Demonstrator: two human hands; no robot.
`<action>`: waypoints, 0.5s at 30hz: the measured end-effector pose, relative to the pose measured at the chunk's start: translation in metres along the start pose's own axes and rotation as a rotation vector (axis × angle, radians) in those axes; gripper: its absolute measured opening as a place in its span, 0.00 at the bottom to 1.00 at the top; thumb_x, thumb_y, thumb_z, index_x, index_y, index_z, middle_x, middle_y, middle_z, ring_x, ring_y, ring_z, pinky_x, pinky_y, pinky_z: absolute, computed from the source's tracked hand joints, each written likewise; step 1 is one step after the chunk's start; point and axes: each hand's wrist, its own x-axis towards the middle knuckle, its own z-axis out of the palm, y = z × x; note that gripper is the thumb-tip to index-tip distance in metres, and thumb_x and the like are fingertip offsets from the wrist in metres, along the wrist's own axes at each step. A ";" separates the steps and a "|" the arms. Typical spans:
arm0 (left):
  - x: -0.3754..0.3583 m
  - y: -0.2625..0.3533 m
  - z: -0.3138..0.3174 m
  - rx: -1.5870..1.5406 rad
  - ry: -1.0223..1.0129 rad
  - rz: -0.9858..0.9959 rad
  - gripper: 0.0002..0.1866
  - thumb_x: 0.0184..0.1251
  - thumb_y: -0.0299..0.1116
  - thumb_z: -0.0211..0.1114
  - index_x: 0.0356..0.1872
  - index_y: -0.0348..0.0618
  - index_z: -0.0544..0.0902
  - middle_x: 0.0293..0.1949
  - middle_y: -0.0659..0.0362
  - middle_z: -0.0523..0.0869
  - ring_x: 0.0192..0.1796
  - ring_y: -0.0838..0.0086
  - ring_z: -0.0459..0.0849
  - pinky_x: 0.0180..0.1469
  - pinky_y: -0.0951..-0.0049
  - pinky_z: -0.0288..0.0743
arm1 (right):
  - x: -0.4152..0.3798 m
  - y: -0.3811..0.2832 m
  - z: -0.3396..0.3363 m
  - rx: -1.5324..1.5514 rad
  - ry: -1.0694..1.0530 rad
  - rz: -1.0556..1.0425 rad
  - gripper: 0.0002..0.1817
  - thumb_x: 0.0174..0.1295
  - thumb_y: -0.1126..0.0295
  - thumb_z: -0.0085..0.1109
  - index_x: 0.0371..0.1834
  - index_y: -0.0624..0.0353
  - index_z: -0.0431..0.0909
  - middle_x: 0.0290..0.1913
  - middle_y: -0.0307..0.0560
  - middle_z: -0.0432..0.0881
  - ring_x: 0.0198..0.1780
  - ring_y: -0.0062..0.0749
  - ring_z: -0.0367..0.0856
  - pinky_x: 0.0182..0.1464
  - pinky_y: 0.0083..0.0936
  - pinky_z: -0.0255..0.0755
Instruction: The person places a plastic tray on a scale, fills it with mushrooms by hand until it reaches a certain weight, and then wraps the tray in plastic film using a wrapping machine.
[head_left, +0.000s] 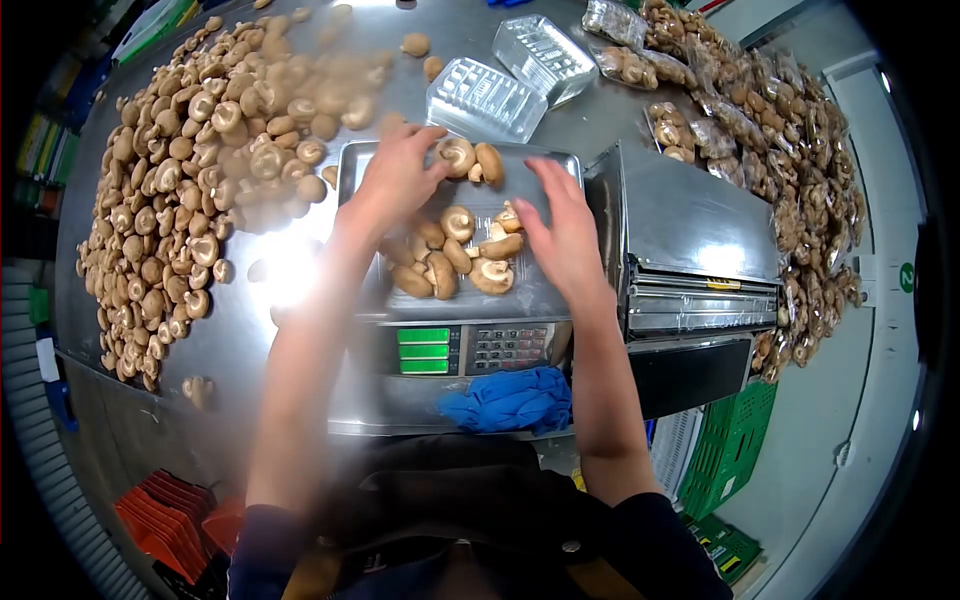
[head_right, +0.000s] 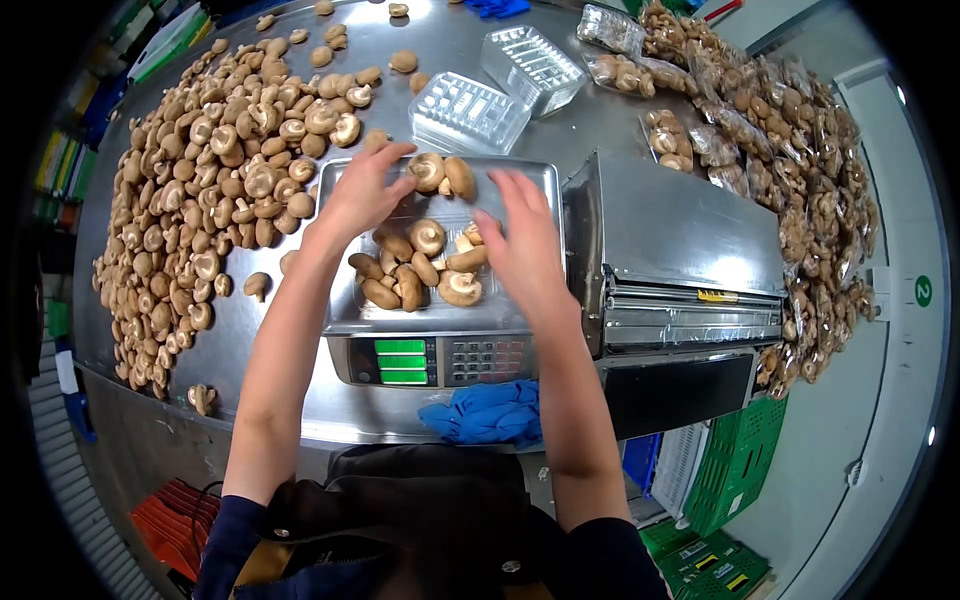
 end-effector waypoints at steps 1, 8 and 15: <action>0.005 0.002 0.005 0.020 -0.049 0.010 0.22 0.58 0.33 0.67 0.55 0.40 0.78 0.53 0.48 0.79 0.56 0.54 0.78 0.58 0.64 0.72 | 0.014 -0.001 0.005 -0.017 -0.008 -0.044 0.24 0.61 0.69 0.60 0.61 0.62 0.70 0.58 0.58 0.74 0.60 0.50 0.72 0.63 0.35 0.65; 0.022 -0.006 0.022 0.003 -0.102 0.075 0.23 0.51 0.34 0.70 0.50 0.38 0.80 0.46 0.47 0.82 0.50 0.53 0.80 0.52 0.61 0.74 | 0.067 0.023 0.028 0.061 -0.432 0.012 0.33 0.55 0.68 0.67 0.65 0.60 0.66 0.57 0.60 0.76 0.57 0.48 0.76 0.60 0.32 0.68; -0.028 0.025 -0.042 -0.501 -0.014 -0.153 0.21 0.52 0.34 0.68 0.48 0.38 0.80 0.42 0.58 0.83 0.42 0.76 0.80 0.47 0.75 0.75 | 0.029 -0.032 -0.032 0.105 -0.325 -0.093 0.34 0.56 0.64 0.66 0.66 0.60 0.65 0.60 0.58 0.73 0.63 0.48 0.70 0.65 0.38 0.64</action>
